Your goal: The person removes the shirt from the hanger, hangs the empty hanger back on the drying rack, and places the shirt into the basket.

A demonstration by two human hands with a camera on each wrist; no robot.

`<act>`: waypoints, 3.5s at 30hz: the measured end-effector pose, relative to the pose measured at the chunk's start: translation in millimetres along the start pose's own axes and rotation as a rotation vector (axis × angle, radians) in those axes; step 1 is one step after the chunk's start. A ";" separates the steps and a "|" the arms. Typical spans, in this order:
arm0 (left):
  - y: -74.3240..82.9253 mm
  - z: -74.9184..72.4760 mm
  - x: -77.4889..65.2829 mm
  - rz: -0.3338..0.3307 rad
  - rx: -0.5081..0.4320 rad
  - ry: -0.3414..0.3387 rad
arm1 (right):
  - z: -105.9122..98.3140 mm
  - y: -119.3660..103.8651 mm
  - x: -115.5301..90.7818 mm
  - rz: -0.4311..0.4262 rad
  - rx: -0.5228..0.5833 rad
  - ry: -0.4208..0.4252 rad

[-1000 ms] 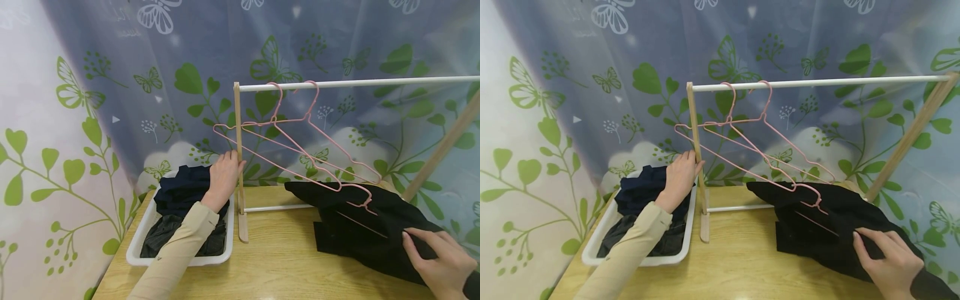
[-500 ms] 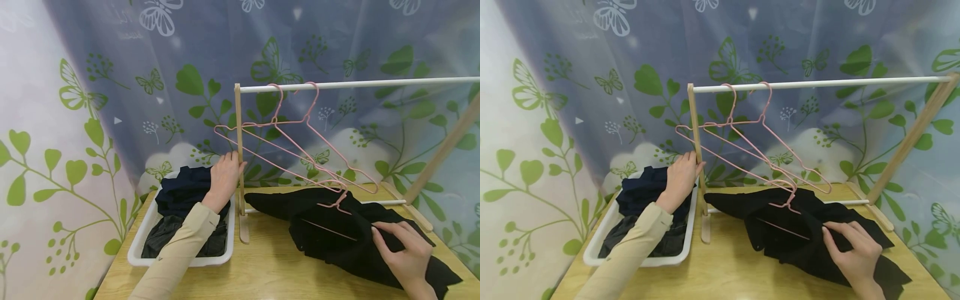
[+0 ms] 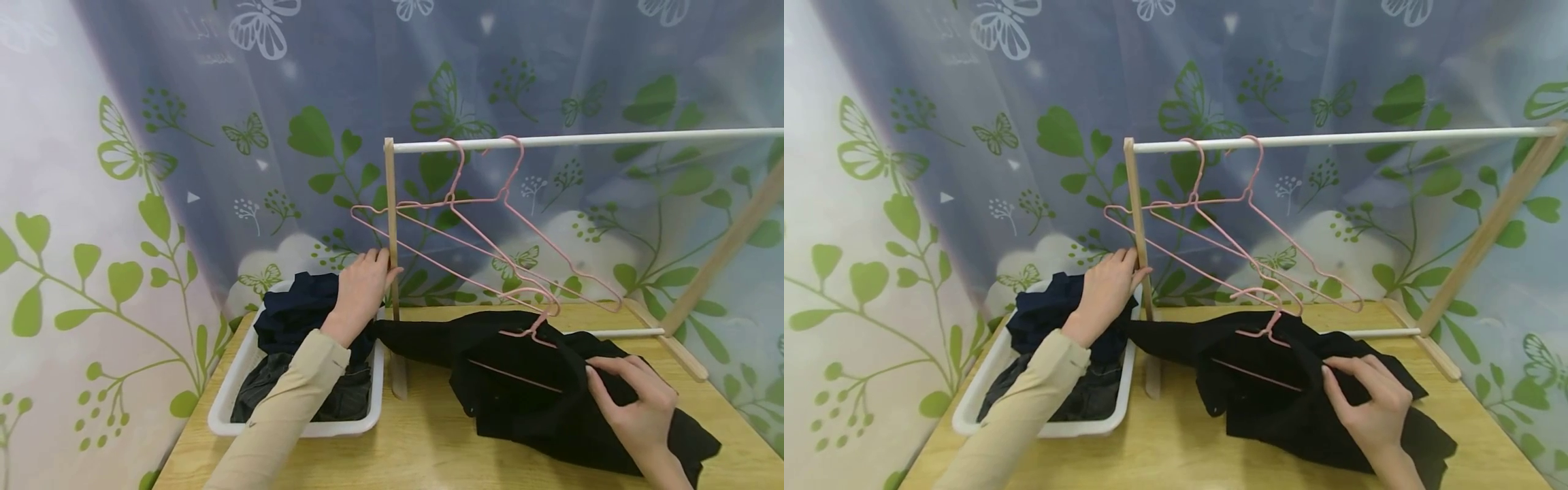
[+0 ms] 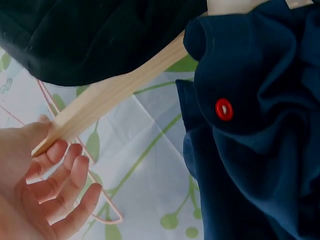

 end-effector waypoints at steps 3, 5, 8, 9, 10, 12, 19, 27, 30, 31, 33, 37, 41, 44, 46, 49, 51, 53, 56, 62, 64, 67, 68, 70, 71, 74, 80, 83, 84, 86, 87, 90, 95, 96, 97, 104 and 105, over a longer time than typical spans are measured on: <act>-0.5 -4.1 -2.2 0.024 -0.020 -0.019 | 2.7 3.0 -1.1 0.005 0.003 0.003; -0.2 -7.2 -4.6 0.030 -0.057 -0.042 | 4.4 5.6 -1.3 0.009 0.004 0.005; 0.7 -12.0 -10.3 0.025 -0.140 -0.099 | 6.9 9.1 -0.7 0.017 0.000 0.012; 1.3 -13.2 -12.7 0.023 -0.172 -0.128 | 7.6 10.1 -0.2 0.020 -0.001 0.017; 1.6 -13.7 -15.6 0.019 -0.208 -0.161 | 8.3 11.0 0.3 0.025 -0.003 0.021; 2.6 -14.4 -22.4 0.020 -0.288 -0.233 | 9.5 12.4 1.5 0.040 -0.009 0.029; 0.7 -21.3 -44.8 0.063 -0.447 -0.340 | 14.6 7.6 8.5 0.084 -0.028 0.033; -6.0 -45.8 -56.3 0.071 -0.511 -0.148 | 23.8 2.4 21.5 0.126 -0.088 -0.020; -10.0 -52.4 -62.6 0.049 -0.504 -0.093 | 28.5 1.6 24.2 0.110 -0.101 -0.070; -11.4 -55.2 -64.7 0.042 -0.494 -0.069 | 30.7 1.6 24.4 0.109 -0.105 -0.102; -14.9 -61.5 -69.3 0.023 -0.469 -0.012 | 36.0 0.5 24.1 0.090 -0.115 -0.171; -25.5 -74.5 -79.2 -0.024 -0.404 0.114 | 46.8 -5.6 23.0 0.028 -0.160 -0.287; -40.1 -85.0 -92.7 -0.088 -0.344 0.206 | 53.1 -11.3 22.9 -0.001 -0.181 -0.345; -51.3 -89.2 -106.2 -0.151 -0.316 0.231 | 52.2 -11.7 23.5 0.018 -0.184 -0.347; -56.8 -90.5 -114.5 -0.181 -0.309 0.233 | 49.8 -11.1 24.1 0.024 -0.187 -0.327; -61.6 -91.2 -124.0 -0.202 -0.327 0.233 | 46.5 -10.6 24.5 0.019 -0.181 -0.278; -61.9 -91.6 -128.3 -0.192 -0.350 0.229 | 44.8 -10.3 24.9 0.018 -0.154 -0.236; -60.6 -90.4 -131.6 -0.173 -0.388 0.216 | 44.1 -9.4 25.9 0.027 -0.122 -0.200; -54.8 -88.4 -135.4 -0.132 -0.437 0.193 | 46.1 -8.2 27.7 0.040 -0.076 -0.166; -40.3 -79.8 -140.4 -0.090 -0.446 0.201 | 54.5 -10.2 29.1 0.021 -0.050 -0.161; -36.5 -74.2 -141.7 -0.101 -0.445 0.209 | 56.1 -11.0 29.7 0.019 -0.054 -0.159; -28.8 -65.1 -141.1 -0.121 -0.444 0.212 | 58.9 -12.6 30.4 0.009 -0.056 -0.162; -25.6 -62.0 -140.2 -0.127 -0.445 0.212 | 60.1 -13.5 30.3 0.004 -0.055 -0.166; -18.8 -57.5 -137.4 -0.137 -0.443 0.219 | 62.4 -15.1 30.1 -0.009 -0.046 -0.173; -15.3 -56.2 -135.7 -0.140 -0.439 0.226 | 63.4 -16.0 29.9 -0.015 -0.041 -0.177; -3.3 -55.8 -127.7 -0.144 -0.422 0.265 | 63.8 -18.9 30.2 -0.023 -0.021 -0.184; 24.0 -60.5 -101.5 -0.126 -0.345 0.332 | 59.4 -28.4 34.0 -0.021 0.003 -0.170; 35.2 -62.3 -89.9 -0.121 -0.300 0.347 | 58.4 -35.5 35.5 -0.026 0.022 -0.162; 38.3 -62.9 -86.7 -0.118 -0.289 0.349 | 58.4 -38.0 35.7 -0.031 0.033 -0.160; 43.2 -64.1 -83.0 -0.111 -0.266 0.353 | 59.6 -42.3 35.6 -0.044 0.055 -0.160; 44.8 -64.8 -82.1 -0.108 -0.253 0.359 | 60.5 -43.8 35.4 -0.050 0.067 -0.163; 46.4 -66.7 -83.2 -0.111 -0.229 0.374 | 63.9 -44.1 33.6 -0.060 0.095 -0.181; 42.5 -65.9 -88.4 -0.137 -0.234 0.375 | 67.4 -34.9 30.2 -0.060 0.103 -0.200; 41.4 -65.5 -89.0 -0.140 -0.243 0.374 | 67.1 -32.5 29.5 -0.056 0.102 -0.195; 40.3 -65.3 -89.8 -0.142 -0.252 0.376 | 66.5 -30.0 28.9 -0.049 0.102 -0.189; 29.8 -66.7 -94.0 -0.183 -0.343 0.409 | 48.9 -8.5 33.2 0.065 -0.041 -0.059; 27.4 -67.1 -94.9 -0.195 -0.360 0.416 | 44.3 -5.2 35.2 0.088 -0.076 -0.037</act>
Point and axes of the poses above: each hand's wrist, its own x-axis towards the middle knuckle, its own z-axis out of the palm, y = z × x, the point moved 8 cm from there along x, towards the middle knuckle, and after that the axes turned 9 degrees about z, right-handed, at the moved point
